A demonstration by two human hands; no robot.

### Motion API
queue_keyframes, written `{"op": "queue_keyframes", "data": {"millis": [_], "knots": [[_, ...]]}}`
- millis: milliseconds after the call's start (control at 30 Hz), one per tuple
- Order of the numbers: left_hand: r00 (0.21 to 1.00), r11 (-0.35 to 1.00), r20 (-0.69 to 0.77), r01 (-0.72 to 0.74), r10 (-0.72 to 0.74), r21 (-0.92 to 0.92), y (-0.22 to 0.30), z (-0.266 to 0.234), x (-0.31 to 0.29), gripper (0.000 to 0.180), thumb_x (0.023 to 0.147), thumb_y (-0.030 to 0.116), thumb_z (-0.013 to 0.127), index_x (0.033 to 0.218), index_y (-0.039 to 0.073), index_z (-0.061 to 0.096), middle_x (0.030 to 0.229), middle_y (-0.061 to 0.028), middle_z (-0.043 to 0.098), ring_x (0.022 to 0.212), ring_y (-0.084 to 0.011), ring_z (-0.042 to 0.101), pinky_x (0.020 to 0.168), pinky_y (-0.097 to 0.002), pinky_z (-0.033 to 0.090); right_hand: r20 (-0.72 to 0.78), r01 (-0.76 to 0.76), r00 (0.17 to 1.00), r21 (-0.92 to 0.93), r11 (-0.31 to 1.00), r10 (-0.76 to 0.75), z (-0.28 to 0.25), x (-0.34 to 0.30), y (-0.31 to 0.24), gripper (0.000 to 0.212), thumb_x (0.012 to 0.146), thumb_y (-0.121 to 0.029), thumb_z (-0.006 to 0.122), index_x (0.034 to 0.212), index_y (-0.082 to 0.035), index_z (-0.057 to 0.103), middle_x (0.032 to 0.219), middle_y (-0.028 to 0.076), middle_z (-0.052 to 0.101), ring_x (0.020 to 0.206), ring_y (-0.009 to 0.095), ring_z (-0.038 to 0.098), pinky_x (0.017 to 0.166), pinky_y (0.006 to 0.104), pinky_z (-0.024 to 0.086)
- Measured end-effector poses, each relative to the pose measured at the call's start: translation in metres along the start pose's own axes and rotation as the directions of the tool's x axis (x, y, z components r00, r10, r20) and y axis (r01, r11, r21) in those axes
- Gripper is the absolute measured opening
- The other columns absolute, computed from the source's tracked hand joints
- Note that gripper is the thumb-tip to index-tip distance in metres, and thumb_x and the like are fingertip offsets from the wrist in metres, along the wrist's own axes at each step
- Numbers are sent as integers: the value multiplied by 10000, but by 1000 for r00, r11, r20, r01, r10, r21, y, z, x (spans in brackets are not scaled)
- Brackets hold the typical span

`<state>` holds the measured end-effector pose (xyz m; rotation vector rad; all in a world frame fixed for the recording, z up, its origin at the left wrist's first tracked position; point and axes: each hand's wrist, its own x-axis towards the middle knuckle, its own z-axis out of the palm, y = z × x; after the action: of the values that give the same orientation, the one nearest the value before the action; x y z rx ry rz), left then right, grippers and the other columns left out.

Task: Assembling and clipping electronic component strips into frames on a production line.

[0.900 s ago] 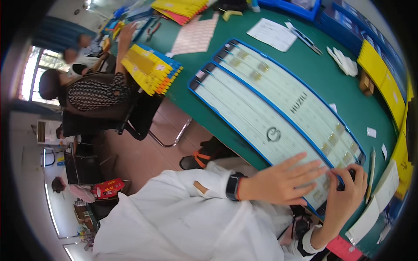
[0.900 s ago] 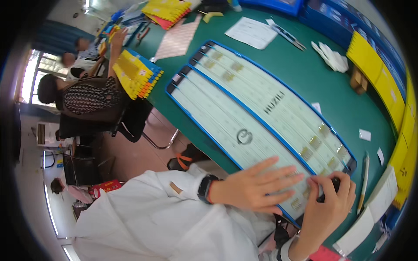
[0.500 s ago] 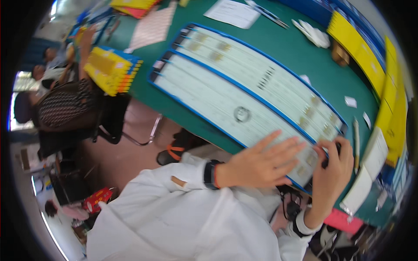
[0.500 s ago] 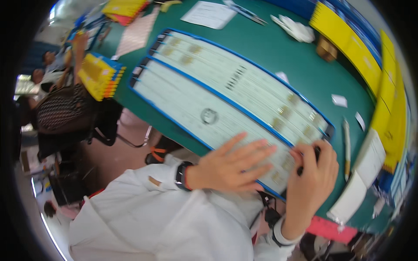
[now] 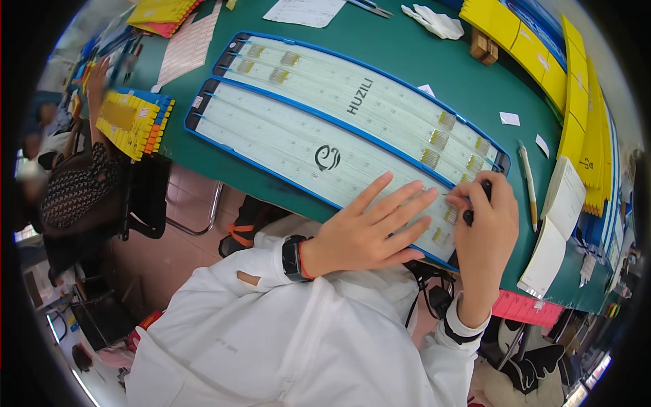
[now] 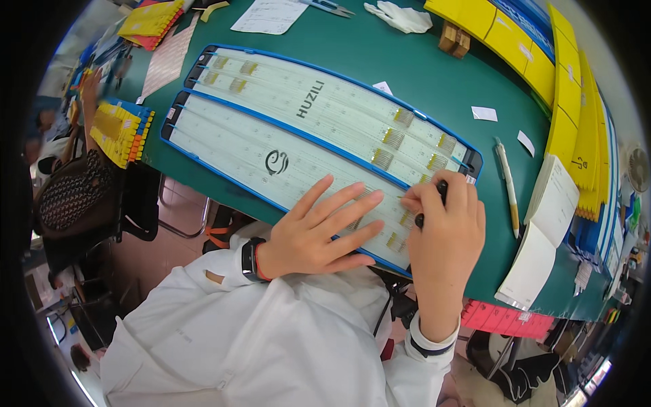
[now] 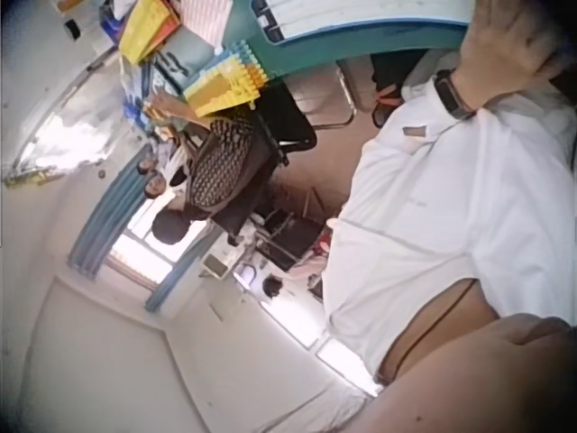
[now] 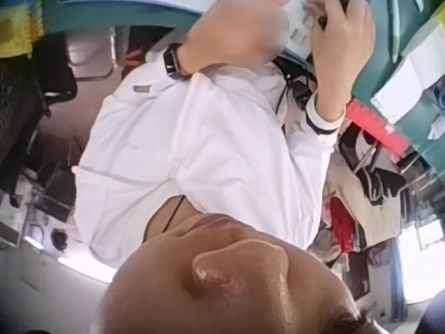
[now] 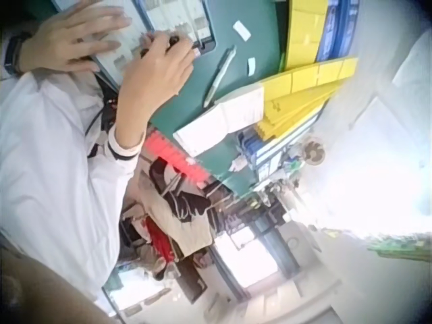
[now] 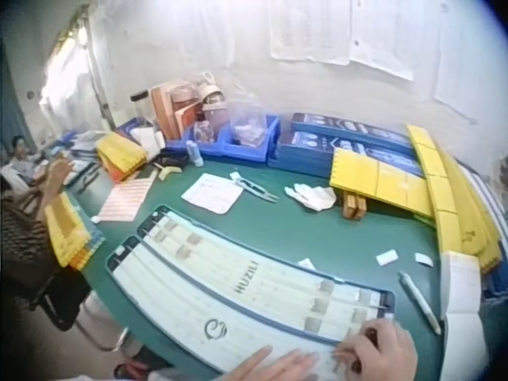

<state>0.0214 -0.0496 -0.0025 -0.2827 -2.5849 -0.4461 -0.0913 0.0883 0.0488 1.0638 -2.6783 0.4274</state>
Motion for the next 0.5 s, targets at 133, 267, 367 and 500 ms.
{"op": "queue_keyframes", "data": {"millis": [133,267,367,500], "knots": [[1000,1000,7,-10,9,19,0,-2,0,356,852,454,565,1040,163,645,1315,-76,531,1231,-238,477,1053,-469,344,-31,29,999,44,999,-28,-6,0,-1,158,658,-7,693,761,-80,598,894,25,540,832,223,541,663,341,400],[1000,1000,-3,-8,8,-20,1,1,-3,389,857,461,560,1061,135,624,1335,-83,512,1251,-240,456,1058,-470,335,35,52,998,-9,999,-52,-5,2,-7,170,650,19,672,764,-76,590,919,36,545,831,243,546,690,353,414],[1000,998,-7,-9,9,-70,1,3,-6,389,863,461,554,1034,116,611,1368,-93,475,1274,-251,430,1070,-483,317,3,-24,1000,7,1000,24,-5,1,-5,183,671,30,657,803,-64,571,966,68,541,863,281,547,713,379,420],[1000,999,2,2,-2,-37,1,1,-7,396,879,469,529,1072,129,589,1374,-100,468,1291,-264,410,1076,-515,295,-50,-51,997,32,998,53,-21,-1,-4,190,706,44,632,856,-42,554,999,117,527,922,316,549,748,403,422]]}}
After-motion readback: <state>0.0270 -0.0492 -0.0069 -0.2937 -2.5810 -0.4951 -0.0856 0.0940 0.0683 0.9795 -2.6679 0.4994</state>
